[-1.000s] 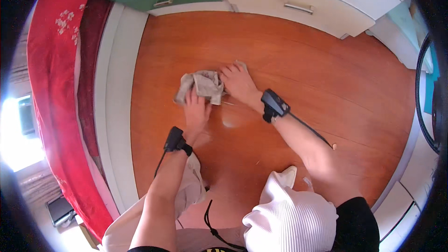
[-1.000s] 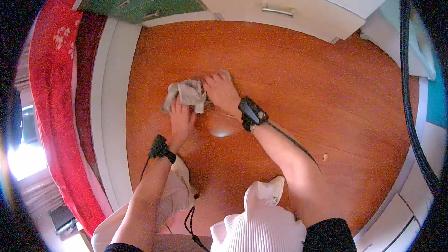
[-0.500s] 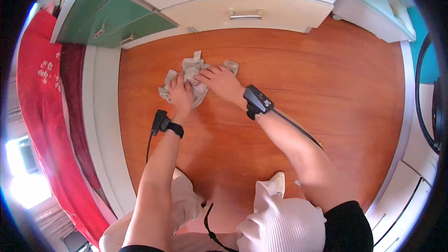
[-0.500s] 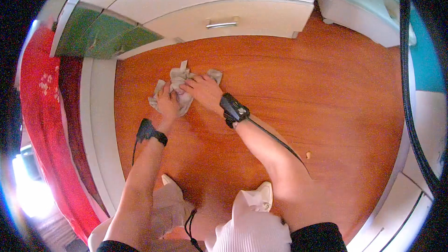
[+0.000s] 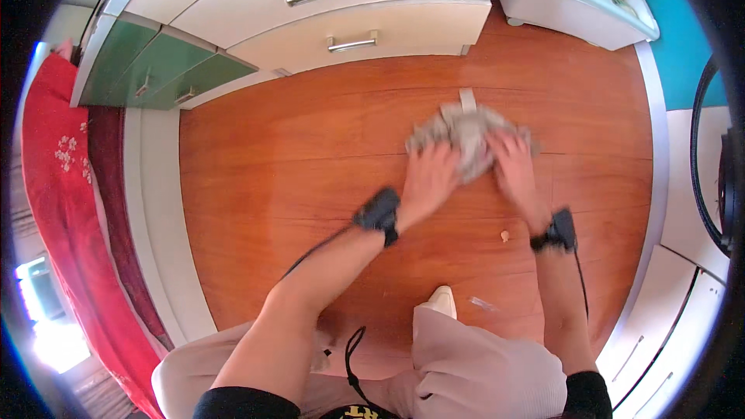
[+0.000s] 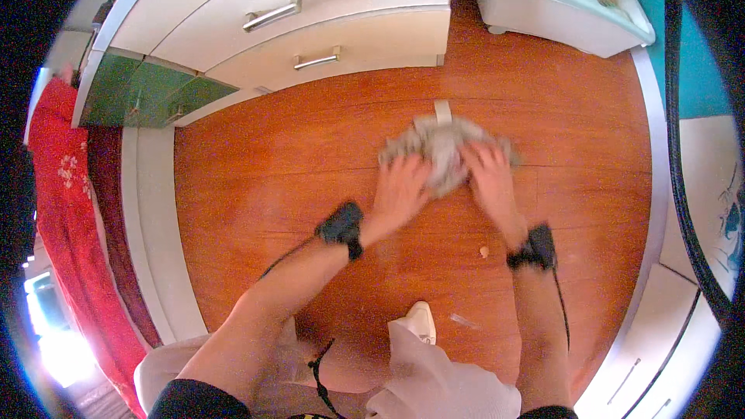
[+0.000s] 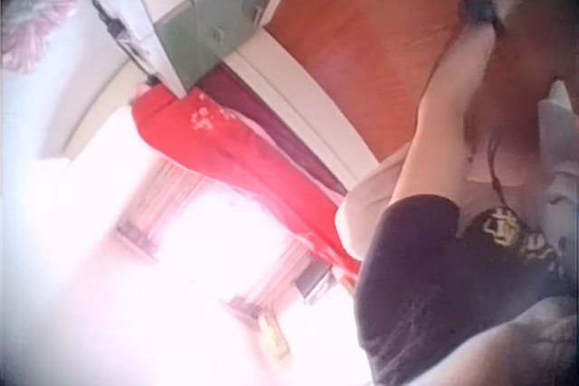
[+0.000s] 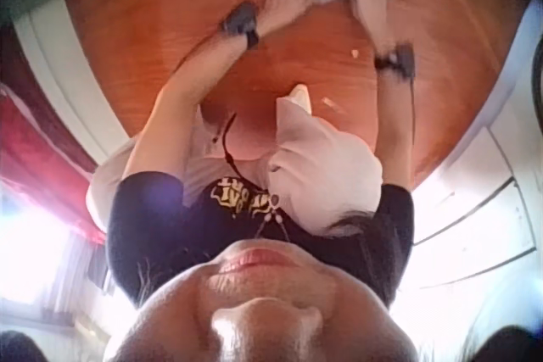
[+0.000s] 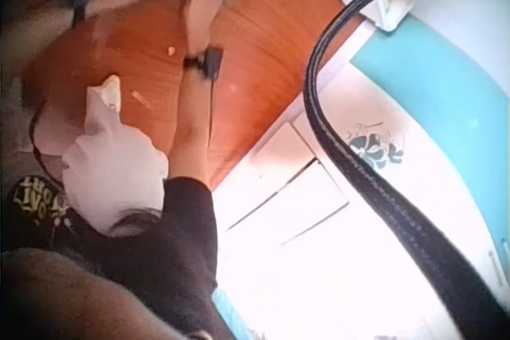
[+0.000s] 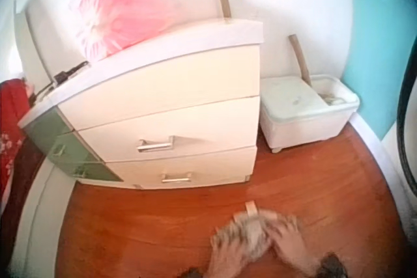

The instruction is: The person is cleaning the wooden floor with a grey cloth while kneeling.

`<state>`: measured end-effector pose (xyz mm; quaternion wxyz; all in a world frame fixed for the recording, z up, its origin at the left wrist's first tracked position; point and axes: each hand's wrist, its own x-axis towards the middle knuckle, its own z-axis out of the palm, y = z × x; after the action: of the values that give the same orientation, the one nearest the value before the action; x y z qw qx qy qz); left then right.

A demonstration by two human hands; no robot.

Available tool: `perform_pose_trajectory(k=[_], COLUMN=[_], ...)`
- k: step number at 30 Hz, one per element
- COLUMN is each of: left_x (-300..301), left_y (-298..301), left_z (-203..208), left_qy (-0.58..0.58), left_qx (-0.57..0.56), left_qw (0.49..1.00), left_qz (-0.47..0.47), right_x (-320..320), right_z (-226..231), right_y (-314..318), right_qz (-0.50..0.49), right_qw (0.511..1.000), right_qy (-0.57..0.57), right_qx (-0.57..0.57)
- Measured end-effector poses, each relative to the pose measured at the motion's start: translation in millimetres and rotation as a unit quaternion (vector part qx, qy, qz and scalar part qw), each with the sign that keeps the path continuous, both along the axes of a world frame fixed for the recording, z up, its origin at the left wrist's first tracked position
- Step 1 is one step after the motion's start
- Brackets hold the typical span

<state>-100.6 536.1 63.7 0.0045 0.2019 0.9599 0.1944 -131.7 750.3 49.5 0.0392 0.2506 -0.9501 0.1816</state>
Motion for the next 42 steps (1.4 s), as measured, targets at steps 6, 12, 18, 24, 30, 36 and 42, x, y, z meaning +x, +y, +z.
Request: perform_pose_trajectory(k=[6, 12, 18, 24, 30, 36, 42], left_x=[91, -24, -50, 138, 136, -45, 12], left_y=[-51, -85, -42, 26, -2, -24, -52], left_z=[2, -19, 6, 2, -10, -9, -3], left_qy=[0.013, 0.103, -0.032, -0.037, -0.054, 0.064, 0.009], left_qx=[0.019, -0.057, -0.044, -0.057, 0.045, -0.014, -0.058], left_qw=[0.979, 0.990, 0.987, 0.993, 0.982, 0.994, 0.998], left_qz=[-0.203, 0.080, 0.150, -0.093, -0.173, 0.092, -0.015], right_x=[152, -6, -84, 163, 193, -32, 28], right_z=[3, 8, 9, -12, 31, 3, -25], right_y=[-2, -78, -78, 31, 14, -43, -73], right_qz=[0.035, 0.033, 0.070, -0.063, -0.050, -0.028, -0.025], right_qw=[0.995, 0.998, 0.996, 0.998, 0.978, 0.998, 0.999], right_qy=[-0.097, 0.047, 0.031, -0.023, -0.194, -0.003, 0.003], right_qx=[0.002, 0.011, -0.048, 0.014, 0.061, -0.054, -0.036])
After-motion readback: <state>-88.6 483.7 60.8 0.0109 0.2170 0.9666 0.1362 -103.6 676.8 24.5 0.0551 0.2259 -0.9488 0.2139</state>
